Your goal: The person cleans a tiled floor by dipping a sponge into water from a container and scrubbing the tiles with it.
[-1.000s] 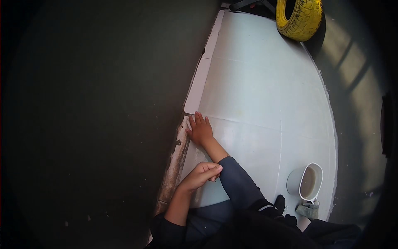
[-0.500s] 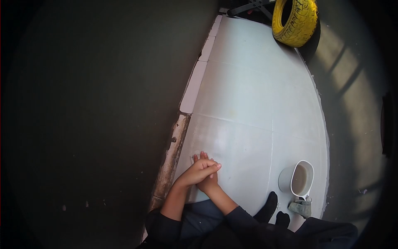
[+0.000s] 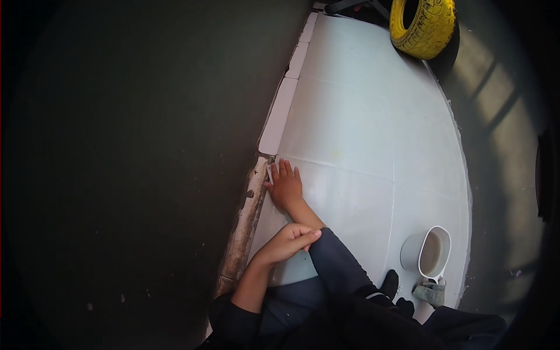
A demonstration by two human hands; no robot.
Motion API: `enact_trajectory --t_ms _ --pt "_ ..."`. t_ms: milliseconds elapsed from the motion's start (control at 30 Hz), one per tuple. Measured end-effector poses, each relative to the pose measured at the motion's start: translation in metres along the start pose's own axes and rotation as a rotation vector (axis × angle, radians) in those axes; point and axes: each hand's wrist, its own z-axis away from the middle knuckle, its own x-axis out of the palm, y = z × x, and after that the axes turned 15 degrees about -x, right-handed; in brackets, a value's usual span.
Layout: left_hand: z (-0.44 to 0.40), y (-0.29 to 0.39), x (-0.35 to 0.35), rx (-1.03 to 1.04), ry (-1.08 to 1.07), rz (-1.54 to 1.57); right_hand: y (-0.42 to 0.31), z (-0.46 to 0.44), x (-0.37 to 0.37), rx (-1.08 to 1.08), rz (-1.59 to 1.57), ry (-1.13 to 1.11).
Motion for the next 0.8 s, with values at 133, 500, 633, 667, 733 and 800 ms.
enact_trajectory --t_ms 133,500,633,667,733,800 --pt "-0.002 -0.002 -0.008 0.044 0.068 0.042 0.004 -0.009 0.001 0.017 -0.095 0.017" --pt "-0.012 -0.006 0.008 0.063 0.047 -0.116 -0.050 0.102 0.037 -0.204 -0.025 0.056" --pt "-0.011 -0.007 0.008 0.096 0.088 -0.137 -0.052 0.106 0.039 -0.212 -0.023 0.133" --pt "-0.009 -0.006 0.009 0.115 0.112 -0.168 -0.051 0.101 0.033 -0.201 0.009 0.082" --pt "-0.005 -0.002 0.010 0.095 0.097 -0.100 -0.044 0.082 0.021 -0.180 0.001 0.066" --pt "-0.002 0.001 0.010 0.080 0.089 -0.034 -0.037 0.060 0.010 -0.133 -0.038 0.072"
